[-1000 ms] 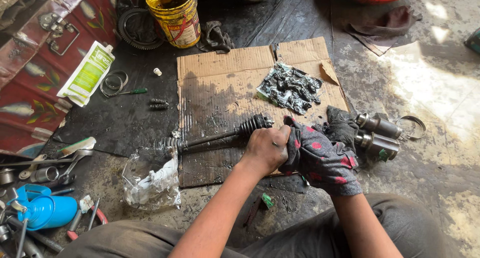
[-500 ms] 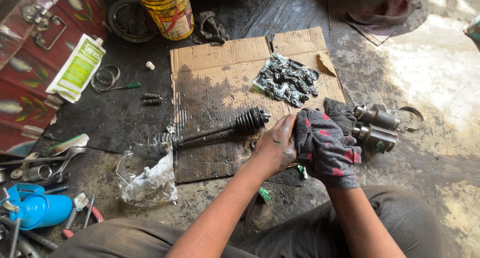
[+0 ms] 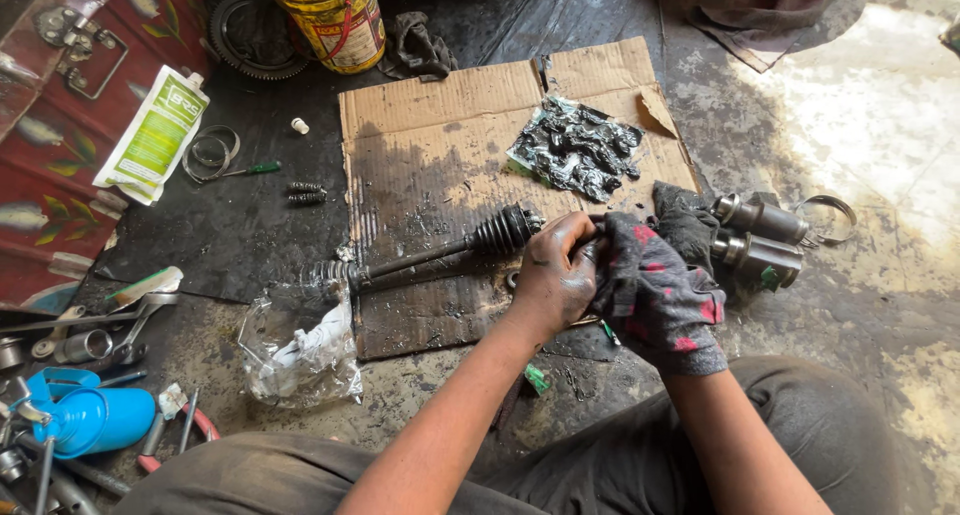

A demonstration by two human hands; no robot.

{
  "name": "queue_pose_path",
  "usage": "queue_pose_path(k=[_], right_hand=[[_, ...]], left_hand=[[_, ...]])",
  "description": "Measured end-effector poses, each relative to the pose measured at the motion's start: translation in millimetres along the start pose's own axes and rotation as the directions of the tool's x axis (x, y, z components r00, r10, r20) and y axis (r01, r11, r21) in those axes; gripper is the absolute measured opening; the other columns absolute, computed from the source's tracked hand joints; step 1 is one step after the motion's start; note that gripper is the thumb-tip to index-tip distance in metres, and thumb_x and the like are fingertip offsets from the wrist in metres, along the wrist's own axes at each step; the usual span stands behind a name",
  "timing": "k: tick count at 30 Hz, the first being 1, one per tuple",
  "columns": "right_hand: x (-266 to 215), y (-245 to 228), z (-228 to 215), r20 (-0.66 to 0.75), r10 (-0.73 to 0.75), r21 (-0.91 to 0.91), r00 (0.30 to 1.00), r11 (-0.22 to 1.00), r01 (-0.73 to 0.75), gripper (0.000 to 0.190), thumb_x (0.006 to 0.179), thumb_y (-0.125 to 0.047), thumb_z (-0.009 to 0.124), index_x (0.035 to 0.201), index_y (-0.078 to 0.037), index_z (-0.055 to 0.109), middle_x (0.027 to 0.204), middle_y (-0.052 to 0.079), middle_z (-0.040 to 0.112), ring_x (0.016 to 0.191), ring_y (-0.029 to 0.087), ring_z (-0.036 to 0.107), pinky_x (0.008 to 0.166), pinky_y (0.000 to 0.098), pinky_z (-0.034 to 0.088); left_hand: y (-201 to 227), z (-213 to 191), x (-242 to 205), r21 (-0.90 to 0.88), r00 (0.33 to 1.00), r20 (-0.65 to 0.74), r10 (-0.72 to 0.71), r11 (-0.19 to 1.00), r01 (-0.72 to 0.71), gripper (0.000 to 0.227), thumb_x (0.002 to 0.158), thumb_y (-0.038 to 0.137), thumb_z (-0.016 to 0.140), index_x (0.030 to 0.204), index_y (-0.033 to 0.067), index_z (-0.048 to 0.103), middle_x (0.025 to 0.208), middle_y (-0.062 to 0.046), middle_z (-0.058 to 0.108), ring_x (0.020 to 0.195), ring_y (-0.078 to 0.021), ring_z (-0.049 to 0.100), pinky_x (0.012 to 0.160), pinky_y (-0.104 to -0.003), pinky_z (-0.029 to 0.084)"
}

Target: The person cleans and assembles a mechanical axle and joint by hand while sitting on the floor, using a cloth to wipe grease and handling small components.

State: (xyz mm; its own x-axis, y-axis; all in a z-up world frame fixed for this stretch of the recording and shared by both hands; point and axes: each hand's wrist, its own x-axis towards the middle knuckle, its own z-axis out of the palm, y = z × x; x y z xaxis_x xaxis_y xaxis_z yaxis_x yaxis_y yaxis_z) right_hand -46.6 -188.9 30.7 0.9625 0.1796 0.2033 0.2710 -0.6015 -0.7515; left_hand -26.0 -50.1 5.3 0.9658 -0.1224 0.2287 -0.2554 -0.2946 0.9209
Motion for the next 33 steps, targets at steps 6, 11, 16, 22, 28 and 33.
queue_pose_path(k=[6,11,16,22,28,33], right_hand=[[2,-8,-9,-0.014,0.015,0.393,1.000,0.919,-0.008,0.030,0.099,-0.010,0.061,0.129,-0.011,0.065,0.114,0.009,0.068,0.104,0.022,0.068,0.091,0.0313,0.054],[-13,1,-4,-0.095,-0.114,-0.074,0.989,0.991,0.108,0.046,0.084,-0.012,0.071,0.128,-0.005,0.060,0.119,0.012,0.066,0.109,0.027,0.065,0.091,0.0366,0.052],[-8,-10,-5,-0.158,-0.242,-0.147,0.957,0.965,0.219,0.038,0.078,-0.012,0.079,0.115,-0.005,0.069,0.118,0.014,0.067,0.111,0.030,0.066,0.091,0.0373,0.053],[-1,-10,-27,-0.212,-0.361,-0.182,0.908,0.927,0.327,0.018,0.088,-0.005,0.076,0.105,-0.008,0.071,0.112,0.012,0.072,0.108,0.027,0.070,0.092,0.0362,0.056],[-5,-19,-18,-0.153,-0.329,-0.107,0.932,0.943,0.315,0.011,0.092,-0.014,0.065,0.097,-0.010,0.073,0.111,0.012,0.072,0.102,0.028,0.071,0.087,0.0377,0.057],[-2,-15,-15,-0.150,-0.247,-0.060,0.957,0.969,0.240,0.017,0.088,-0.017,0.068,0.103,-0.010,0.072,0.112,0.011,0.073,0.103,0.027,0.071,0.088,0.0366,0.056]], left_hand=[[-5,1,-4,-0.057,0.994,0.093,0.065,0.997,-0.060,0.023,0.080,-0.009,0.062,0.099,-0.0015,0.052,0.090,-0.015,0.058,0.085,-0.0277,0.058,0.082,-0.037,0.051],[-40,3,3,-0.504,0.973,0.223,-0.053,0.848,0.162,0.013,0.092,-0.003,0.059,0.104,0.0029,0.060,0.101,-0.007,0.062,0.095,-0.0186,0.059,0.084,-0.031,0.051],[-47,-15,13,-0.187,0.934,0.154,-0.323,0.919,0.348,0.047,0.072,-0.014,0.054,0.110,0.0130,0.060,0.102,-0.005,0.059,0.097,-0.0189,0.057,0.079,-0.030,0.053],[-12,-43,22,0.192,0.984,-0.153,0.088,0.980,-0.058,0.018,0.090,-0.001,0.063,0.105,0.0100,0.065,0.107,-0.006,0.065,0.101,-0.0204,0.065,0.090,-0.032,0.057],[26,-32,11,0.013,0.998,0.053,0.016,1.000,-0.017,0.023,0.086,0.018,0.080,0.107,0.0116,0.075,0.095,-0.003,0.071,0.091,-0.0167,0.069,0.087,-0.031,0.055],[15,-29,13,-0.099,0.991,0.023,0.135,0.986,-0.132,0.013,0.087,0.013,0.080,0.099,0.0098,0.077,0.099,-0.001,0.072,0.096,-0.0139,0.069,0.088,-0.030,0.055]])
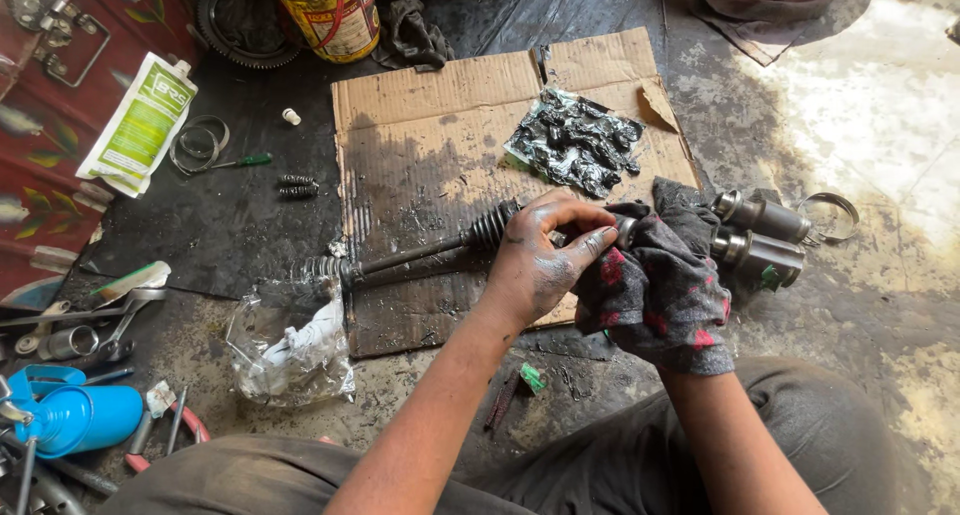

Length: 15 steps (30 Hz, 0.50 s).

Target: The person cleans and assembles a mechanical axle and joint by hand while sitting on the floor, using a cloth to wipe grease and handling small components.

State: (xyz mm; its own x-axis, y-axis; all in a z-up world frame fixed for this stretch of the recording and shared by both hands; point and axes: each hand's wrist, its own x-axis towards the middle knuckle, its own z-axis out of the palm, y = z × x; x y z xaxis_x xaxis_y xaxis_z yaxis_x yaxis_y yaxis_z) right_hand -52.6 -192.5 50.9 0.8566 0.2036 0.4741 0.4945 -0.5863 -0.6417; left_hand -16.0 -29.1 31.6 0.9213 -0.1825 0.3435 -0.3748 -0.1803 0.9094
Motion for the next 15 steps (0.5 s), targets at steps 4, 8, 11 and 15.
queue_pose_path(k=[4,8,11,15], right_hand=[[-1,6,6,0.022,0.067,0.058,0.998,0.996,-0.068,0.025,0.084,-0.019,0.071,0.108,-0.010,0.071,0.113,0.010,0.073,0.103,0.026,0.071,0.089,0.0357,0.056],[-7,9,11,0.061,0.157,0.123,0.986,0.979,-0.164,0.034,0.081,-0.021,0.073,0.113,-0.009,0.071,0.115,0.009,0.073,0.104,0.025,0.072,0.089,0.0348,0.056],[-11,8,12,0.091,0.232,0.190,0.968,0.951,-0.245,0.041,0.078,-0.022,0.075,0.116,-0.009,0.070,0.115,0.009,0.073,0.104,0.024,0.072,0.090,0.0342,0.055],[-12,6,12,0.160,0.219,-0.036,0.963,0.976,-0.216,0.052,0.068,-0.025,0.083,0.116,-0.010,0.070,0.116,0.008,0.073,0.104,0.025,0.072,0.090,0.0353,0.055]], left_hand=[[1,2,-2,-0.056,0.977,0.044,-0.209,0.976,0.211,0.029,0.086,0.013,0.079,0.115,0.0141,0.074,0.090,0.001,0.063,0.086,-0.0151,0.063,0.084,-0.030,0.057],[10,-6,0,0.025,0.982,0.091,-0.164,0.986,0.163,0.050,0.086,0.016,0.078,0.134,0.0245,0.068,0.096,0.001,0.062,0.092,-0.0142,0.063,0.087,-0.030,0.056],[15,-12,0,0.124,0.983,0.146,-0.112,0.988,0.095,0.049,0.085,0.021,0.081,0.132,0.0280,0.069,0.102,0.000,0.064,0.095,-0.0152,0.067,0.089,-0.030,0.057],[19,-14,0,0.267,0.976,0.184,-0.115,0.962,0.063,0.041,0.083,0.030,0.083,0.122,0.0293,0.073,0.106,0.000,0.064,0.096,-0.0175,0.068,0.089,-0.032,0.058]])
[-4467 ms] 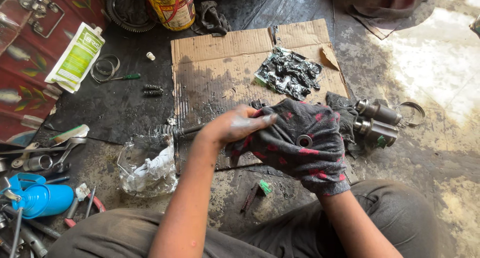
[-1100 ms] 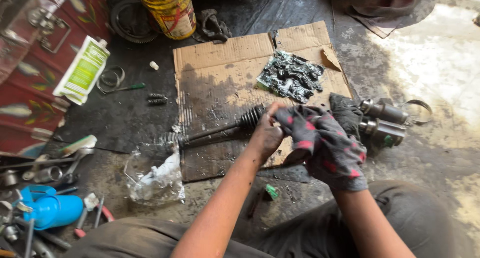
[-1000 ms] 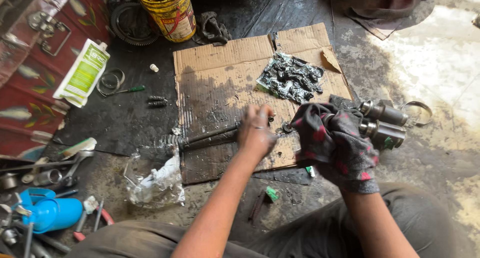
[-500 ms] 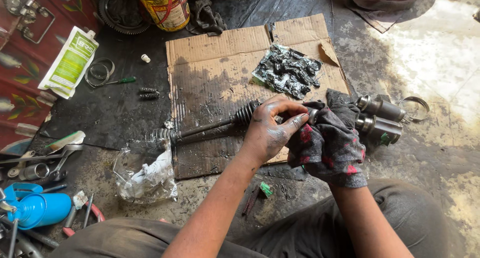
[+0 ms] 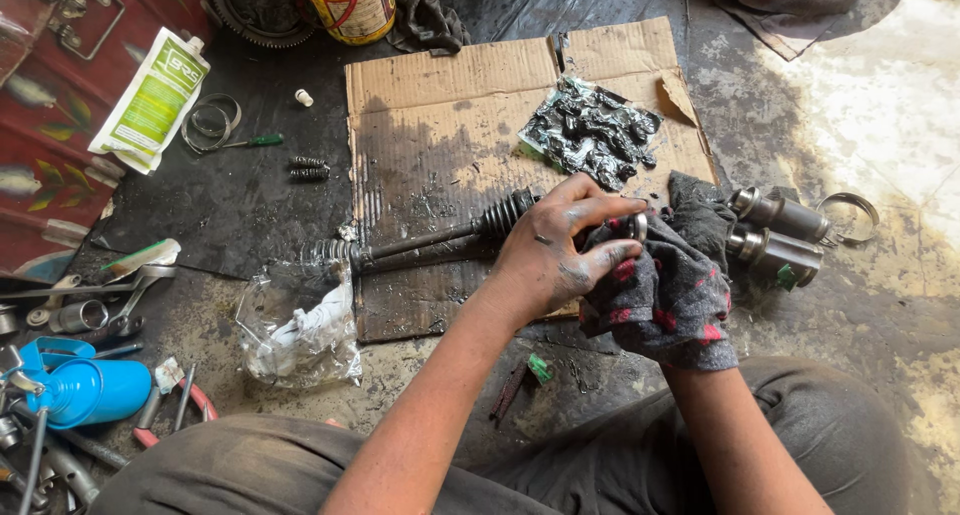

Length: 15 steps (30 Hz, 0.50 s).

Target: The person cleans and assembles a mechanical axle and joint by hand while sitting on the floor, using a cloth to wipe grease and handling small components.

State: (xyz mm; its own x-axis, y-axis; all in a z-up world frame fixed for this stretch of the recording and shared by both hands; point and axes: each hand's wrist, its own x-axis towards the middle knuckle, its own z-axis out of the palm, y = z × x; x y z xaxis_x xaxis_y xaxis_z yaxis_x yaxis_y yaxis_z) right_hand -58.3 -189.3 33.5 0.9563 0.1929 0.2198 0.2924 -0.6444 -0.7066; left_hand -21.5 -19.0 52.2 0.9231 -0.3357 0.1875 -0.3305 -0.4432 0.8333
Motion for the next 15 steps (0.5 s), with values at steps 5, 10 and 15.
queue_pose_path(k=[5,10,15], right_hand=[[1,28,3,-0.025,-0.260,-0.194,0.965,0.948,0.251,0.061,0.059,-0.027,0.087,0.115,-0.010,0.068,0.128,0.017,0.065,0.113,0.033,0.066,0.093,0.0387,0.053],[-2,48,15,0.094,-0.059,0.104,0.994,0.993,0.049,0.067,0.065,-0.022,0.078,0.128,-0.011,0.059,0.114,0.010,0.069,0.108,0.030,0.069,0.089,0.0382,0.055],[-3,47,13,0.073,-0.192,-0.259,0.979,0.944,0.205,0.064,0.059,-0.022,0.088,0.116,-0.006,0.063,0.112,0.017,0.066,0.109,0.040,0.062,0.084,0.0480,0.048]], left_hand=[[1,2,-1,0.123,1.000,-0.016,0.026,0.992,-0.024,0.035,0.083,0.030,0.081,0.117,0.0246,0.073,0.108,-0.002,0.062,0.096,-0.0210,0.069,0.087,-0.036,0.059],[-7,-2,-4,0.196,0.991,-0.003,0.133,0.972,-0.130,0.037,0.081,0.024,0.081,0.116,0.0141,0.071,0.108,-0.005,0.061,0.099,-0.0242,0.068,0.089,-0.038,0.058],[-10,8,-4,0.304,0.985,0.049,0.166,0.937,-0.173,0.036,0.080,0.017,0.079,0.111,0.0051,0.066,0.108,-0.008,0.058,0.103,-0.0262,0.065,0.091,-0.039,0.056]])
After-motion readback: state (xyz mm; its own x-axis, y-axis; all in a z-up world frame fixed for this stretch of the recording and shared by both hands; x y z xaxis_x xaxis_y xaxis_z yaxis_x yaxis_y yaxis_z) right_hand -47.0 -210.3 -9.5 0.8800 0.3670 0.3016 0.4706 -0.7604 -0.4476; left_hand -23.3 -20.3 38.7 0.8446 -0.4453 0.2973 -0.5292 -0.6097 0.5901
